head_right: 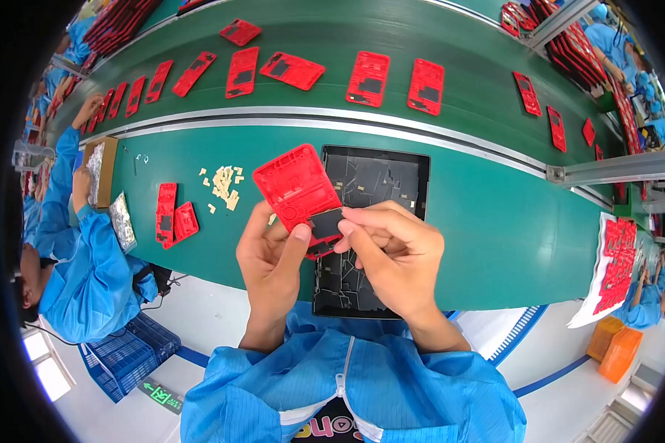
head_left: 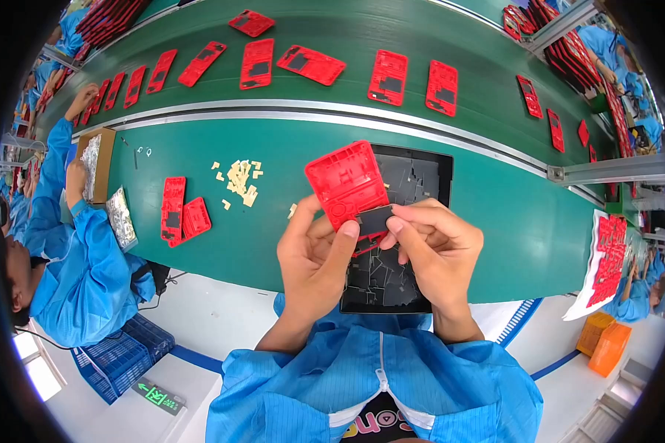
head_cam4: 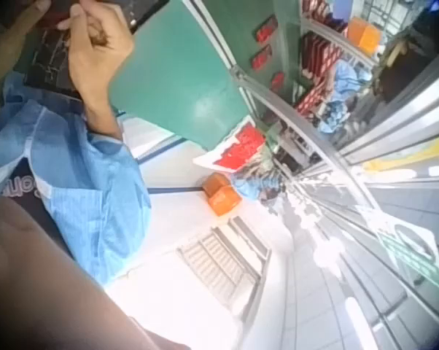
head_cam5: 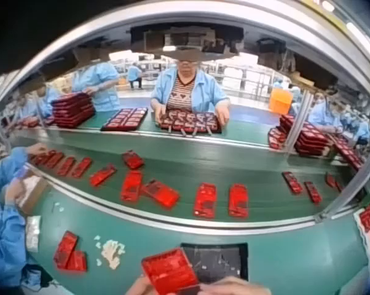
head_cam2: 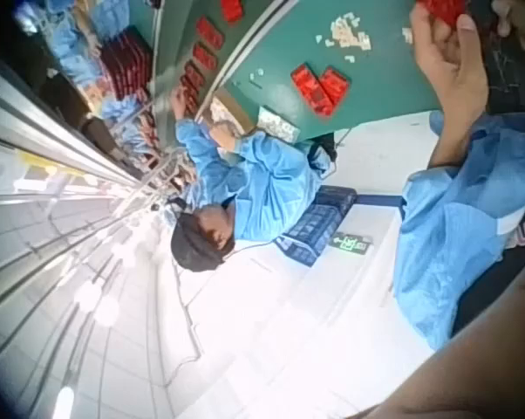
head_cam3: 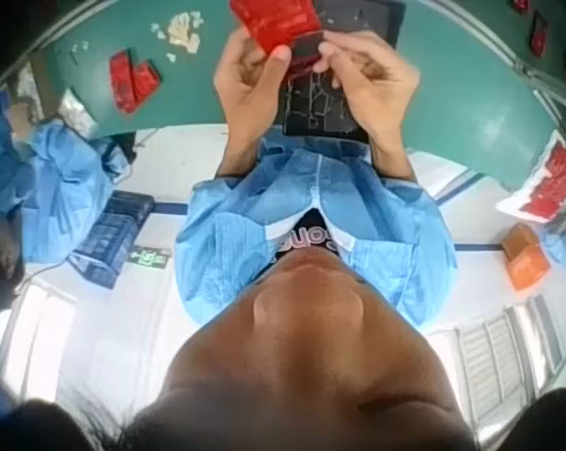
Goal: The person assembles electronic components by hand, placing small black electronic components into red plastic housings on a factory production line.
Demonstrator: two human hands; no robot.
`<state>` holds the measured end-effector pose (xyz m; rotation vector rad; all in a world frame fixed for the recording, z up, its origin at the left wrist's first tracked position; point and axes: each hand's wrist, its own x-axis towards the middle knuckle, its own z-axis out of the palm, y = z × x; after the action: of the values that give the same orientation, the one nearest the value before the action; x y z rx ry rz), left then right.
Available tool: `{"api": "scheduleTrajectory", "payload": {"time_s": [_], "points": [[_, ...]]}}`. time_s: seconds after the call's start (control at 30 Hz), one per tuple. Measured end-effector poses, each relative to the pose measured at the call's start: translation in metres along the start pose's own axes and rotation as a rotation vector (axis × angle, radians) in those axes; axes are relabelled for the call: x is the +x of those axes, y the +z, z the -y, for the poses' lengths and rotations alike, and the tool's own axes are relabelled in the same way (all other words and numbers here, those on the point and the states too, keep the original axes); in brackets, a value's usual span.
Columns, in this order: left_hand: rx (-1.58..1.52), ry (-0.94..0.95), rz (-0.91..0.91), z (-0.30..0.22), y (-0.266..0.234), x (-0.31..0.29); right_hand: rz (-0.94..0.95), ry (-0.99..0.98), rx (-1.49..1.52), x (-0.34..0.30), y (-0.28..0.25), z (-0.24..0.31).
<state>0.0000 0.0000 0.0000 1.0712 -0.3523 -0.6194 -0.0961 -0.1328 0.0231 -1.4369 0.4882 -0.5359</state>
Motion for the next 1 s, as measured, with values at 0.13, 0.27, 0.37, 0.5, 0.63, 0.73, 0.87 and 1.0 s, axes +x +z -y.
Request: {"api": "scheduleTrajectory", "payload": {"time_s": [0.13,0.27,0.37,0.5,0.63,0.73,0.87,1.0], "points": [[0.021,-0.019,-0.02,0.0,0.002,-0.001,-0.06,-0.103,-0.113,-0.001,0.003,-0.008],[0.012,-0.01,-0.054,0.0,0.004,-0.002,-0.12,-0.463,-0.602,-0.001,0.01,-0.005],[0.03,-0.05,-0.074,-0.002,0.008,0.0,-0.188,-0.573,-0.766,-0.007,0.018,-0.019],[-0.001,0.026,-0.118,-0.002,0.019,0.005,-0.139,-0.684,-0.858,-0.004,0.016,-0.018],[0.043,0.002,-0.172,-0.002,0.022,0.004,-0.031,-0.421,-0.384,-0.003,0.007,-0.02],[0.033,0.015,-0.161,-0.003,0.025,0.001,0.028,0.134,0.241,-0.002,0.0,-0.013],[0.045,0.063,-0.135,0.002,0.025,-0.001,0.089,0.219,0.281,-0.003,0.002,-0.008],[0.024,0.039,-0.108,0.005,0.025,0.001,0.043,-0.086,0.02,-0.008,0.003,-0.017]]}}
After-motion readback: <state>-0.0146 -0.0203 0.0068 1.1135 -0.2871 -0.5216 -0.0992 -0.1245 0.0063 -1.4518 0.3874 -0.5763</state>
